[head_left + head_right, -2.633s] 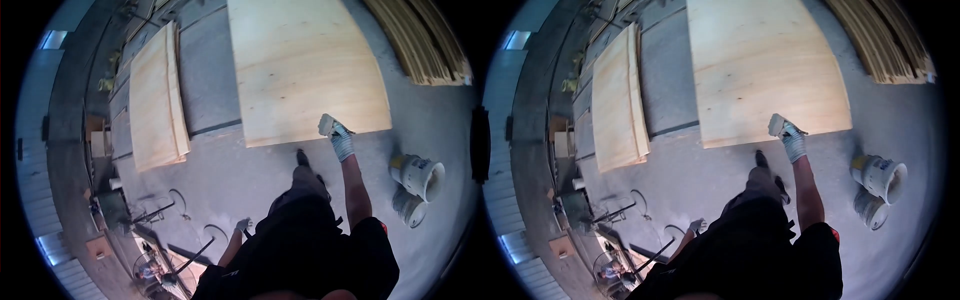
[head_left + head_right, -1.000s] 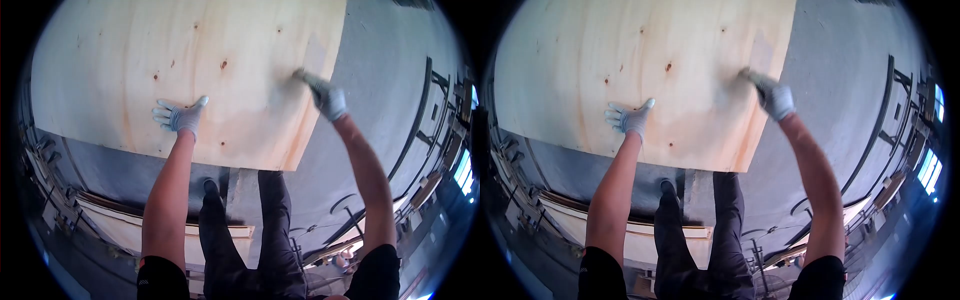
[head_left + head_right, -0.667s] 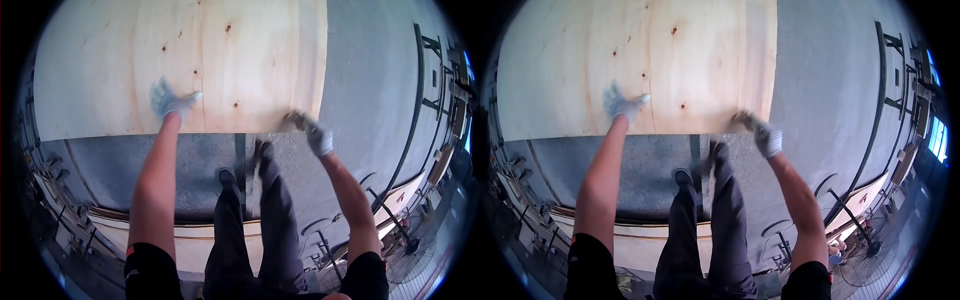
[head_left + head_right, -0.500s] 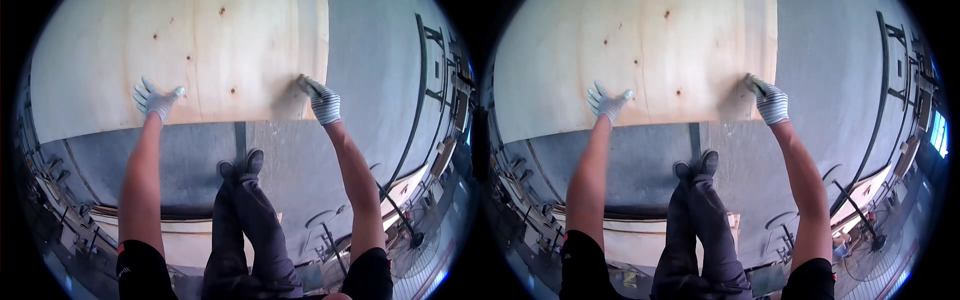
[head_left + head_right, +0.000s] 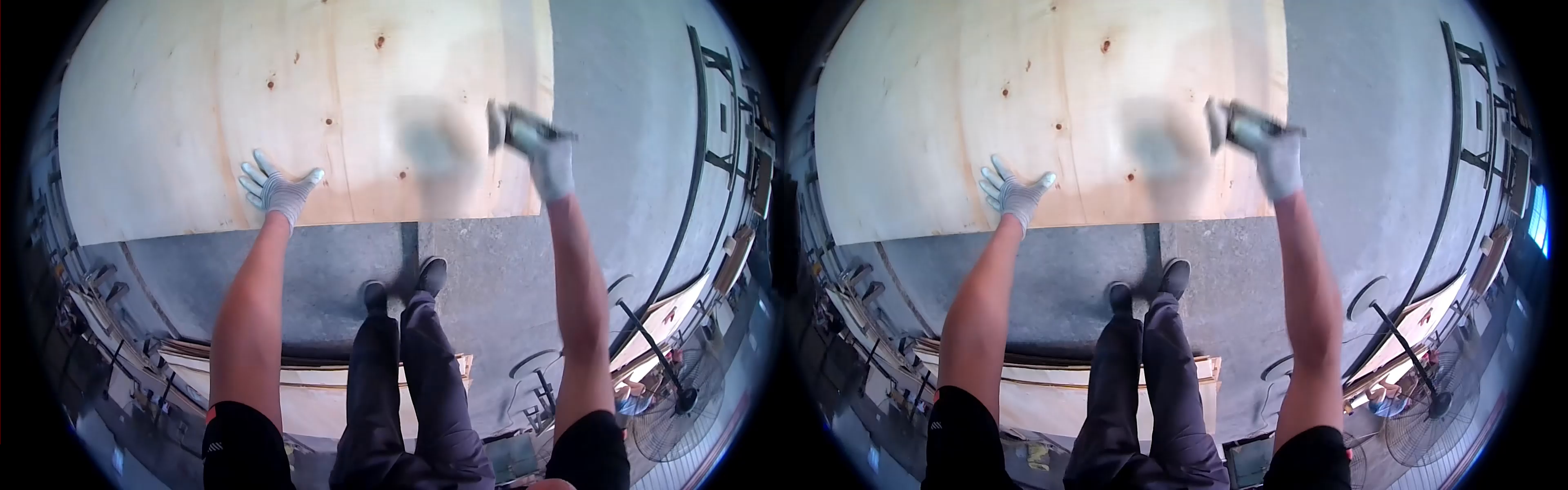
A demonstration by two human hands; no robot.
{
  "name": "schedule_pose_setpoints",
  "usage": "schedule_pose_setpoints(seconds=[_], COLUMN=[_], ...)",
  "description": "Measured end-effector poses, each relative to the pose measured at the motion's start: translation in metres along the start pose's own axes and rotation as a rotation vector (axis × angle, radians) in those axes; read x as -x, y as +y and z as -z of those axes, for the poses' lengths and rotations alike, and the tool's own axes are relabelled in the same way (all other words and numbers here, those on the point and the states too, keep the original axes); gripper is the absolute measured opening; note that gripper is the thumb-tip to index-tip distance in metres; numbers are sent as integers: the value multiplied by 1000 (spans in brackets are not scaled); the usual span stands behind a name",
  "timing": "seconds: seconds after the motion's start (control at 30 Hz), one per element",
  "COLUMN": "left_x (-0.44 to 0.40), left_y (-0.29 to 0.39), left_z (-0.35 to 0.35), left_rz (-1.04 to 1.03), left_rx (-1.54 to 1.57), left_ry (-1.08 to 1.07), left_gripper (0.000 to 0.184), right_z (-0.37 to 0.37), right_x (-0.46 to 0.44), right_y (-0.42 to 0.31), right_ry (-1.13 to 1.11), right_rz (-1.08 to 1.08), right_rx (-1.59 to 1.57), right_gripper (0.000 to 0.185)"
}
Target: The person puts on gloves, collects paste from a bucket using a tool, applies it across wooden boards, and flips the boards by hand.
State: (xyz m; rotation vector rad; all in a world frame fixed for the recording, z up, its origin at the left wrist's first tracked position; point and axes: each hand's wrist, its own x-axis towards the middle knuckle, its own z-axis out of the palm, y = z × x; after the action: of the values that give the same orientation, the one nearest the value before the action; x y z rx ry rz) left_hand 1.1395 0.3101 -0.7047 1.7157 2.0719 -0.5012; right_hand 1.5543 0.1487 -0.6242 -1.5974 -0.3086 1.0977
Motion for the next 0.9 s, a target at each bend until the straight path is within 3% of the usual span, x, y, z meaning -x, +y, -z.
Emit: schedule_pose_setpoints(seconds=[0.07, 0.1, 0.17, 0.2, 0.23, 0.27, 0.37, 0.4, 0.43, 0.53, 0.57, 0.63, 0.7, 0.73, 0.77, 0.8, 0.9], left_x=[-2, -6, -5, -3, -2, -4, -4, -6, -3, 6, 3, -17, -60, -82, -98, -121, -146], left_y=[0, -1, -7, -8, -7, -4, -3, -2, -3, -4, -12, -56, -115, -143, -167, -192, -218], left_z=[0, -2, -6, -7, -5, -1, 1, 3, 4, 4, 7, 15, 33, 32, 52, 63, 68], left_rz=[-8, -22, -41, -32, -29, -27, -8, -23, -32, -55, -54, -301, -559, -249, 37, 111, 70], left_rx=[2, 21, 46, 31, 20, 20, -28, -10, 2, -32, -60, -143, -136, -123, 63, 79, 43], left_ry=[-12, 4, 14, -2, -12, -9, -18, -11, -7, -38, -42, -16, 28, 137, 105, 118, 56], left_gripper=[151, 151, 151, 151, 152, 152, 152, 152, 152, 154, 156, 151, 149, 145, 146, 148, 150], right_z=[20, 2, -19, -20, -4, 8, 15, 4, -3, -71, -88, -123, -170, -194, -213, -215, -253], right_x=[-86, -94, -86, -65, -47, -19, 89, 119, 142, 168, 172, 166, 156, 150, 143, 125, 86], right_y=[53, 19, 17, 17, 32, 44, 86, 109, 139, 136, 142, 150, 122, 96, 85, 93, 46], right_ry=[144, 157, -67, -130, -232, -315, -216, -142, -27, 109, 106, 61, 27, 0, -24, -3, 34], right_rz=[446, 389, 573, 479, 605, 637, 604, 521, 542, 528, 402, 163, 181, 160, 131, 215, -1], right_rx=[409, 951, 1141, 1206, 1207, 1048, 1003, 796, 782, 949, 824, 576, 398, 258, 122, 151, -174], right_gripper=[27, 24, 25, 27, 32, 38, 41, 40, 40, 32, 31, 29, 30, 31, 32, 32, 29])
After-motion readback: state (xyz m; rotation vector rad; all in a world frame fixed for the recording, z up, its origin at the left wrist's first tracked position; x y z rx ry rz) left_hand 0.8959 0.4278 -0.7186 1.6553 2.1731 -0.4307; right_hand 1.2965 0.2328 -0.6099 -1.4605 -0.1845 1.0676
